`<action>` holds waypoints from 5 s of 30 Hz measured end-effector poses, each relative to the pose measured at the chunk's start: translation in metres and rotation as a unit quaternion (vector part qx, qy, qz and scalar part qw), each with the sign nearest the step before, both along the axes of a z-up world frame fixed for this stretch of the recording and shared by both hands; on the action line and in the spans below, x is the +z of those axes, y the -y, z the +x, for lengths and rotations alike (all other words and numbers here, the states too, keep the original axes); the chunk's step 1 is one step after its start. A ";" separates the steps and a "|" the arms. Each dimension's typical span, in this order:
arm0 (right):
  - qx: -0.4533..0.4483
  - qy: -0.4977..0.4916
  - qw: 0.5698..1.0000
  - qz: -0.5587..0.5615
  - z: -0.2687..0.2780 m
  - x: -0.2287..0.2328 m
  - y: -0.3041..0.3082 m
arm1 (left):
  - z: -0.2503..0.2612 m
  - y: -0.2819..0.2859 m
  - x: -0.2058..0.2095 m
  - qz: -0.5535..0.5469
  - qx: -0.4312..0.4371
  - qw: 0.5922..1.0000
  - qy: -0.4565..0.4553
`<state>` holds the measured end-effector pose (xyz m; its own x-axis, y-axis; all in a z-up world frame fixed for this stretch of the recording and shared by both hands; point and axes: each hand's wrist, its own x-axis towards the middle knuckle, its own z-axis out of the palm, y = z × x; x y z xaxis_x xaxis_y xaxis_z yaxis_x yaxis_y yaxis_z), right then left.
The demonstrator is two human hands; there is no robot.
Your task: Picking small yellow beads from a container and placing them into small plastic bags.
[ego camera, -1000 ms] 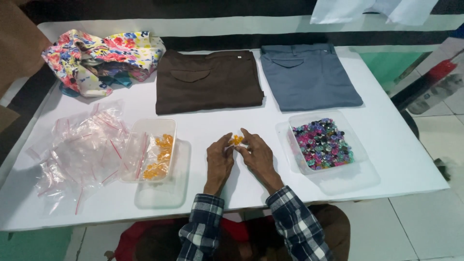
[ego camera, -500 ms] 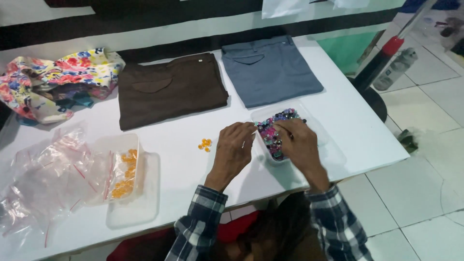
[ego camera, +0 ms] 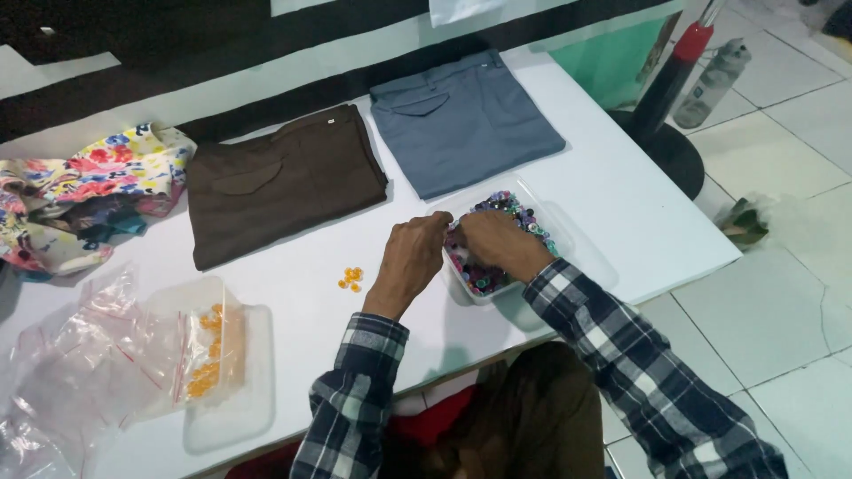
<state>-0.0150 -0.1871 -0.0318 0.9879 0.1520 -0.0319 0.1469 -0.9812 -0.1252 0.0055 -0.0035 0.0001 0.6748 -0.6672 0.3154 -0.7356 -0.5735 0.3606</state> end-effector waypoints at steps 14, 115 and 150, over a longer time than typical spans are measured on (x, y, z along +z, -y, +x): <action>-0.050 0.003 0.988 0.144 -0.035 0.052 0.029 | 0.017 0.059 -0.015 0.229 0.049 0.959 0.159; 0.002 0.215 0.931 0.295 -0.042 -0.038 -0.167 | -0.045 -0.152 -0.100 -0.203 0.290 0.935 -0.004; -0.069 0.143 0.912 0.377 -0.020 -0.045 -0.186 | -0.027 -0.151 -0.090 -0.186 0.291 0.936 -0.059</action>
<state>-0.0352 -0.0016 -0.0773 0.9507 -0.1032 0.2923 0.1605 -0.6429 -0.7490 -0.0218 0.1472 -0.0899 0.9349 -0.0333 0.3533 -0.2792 -0.6836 0.6743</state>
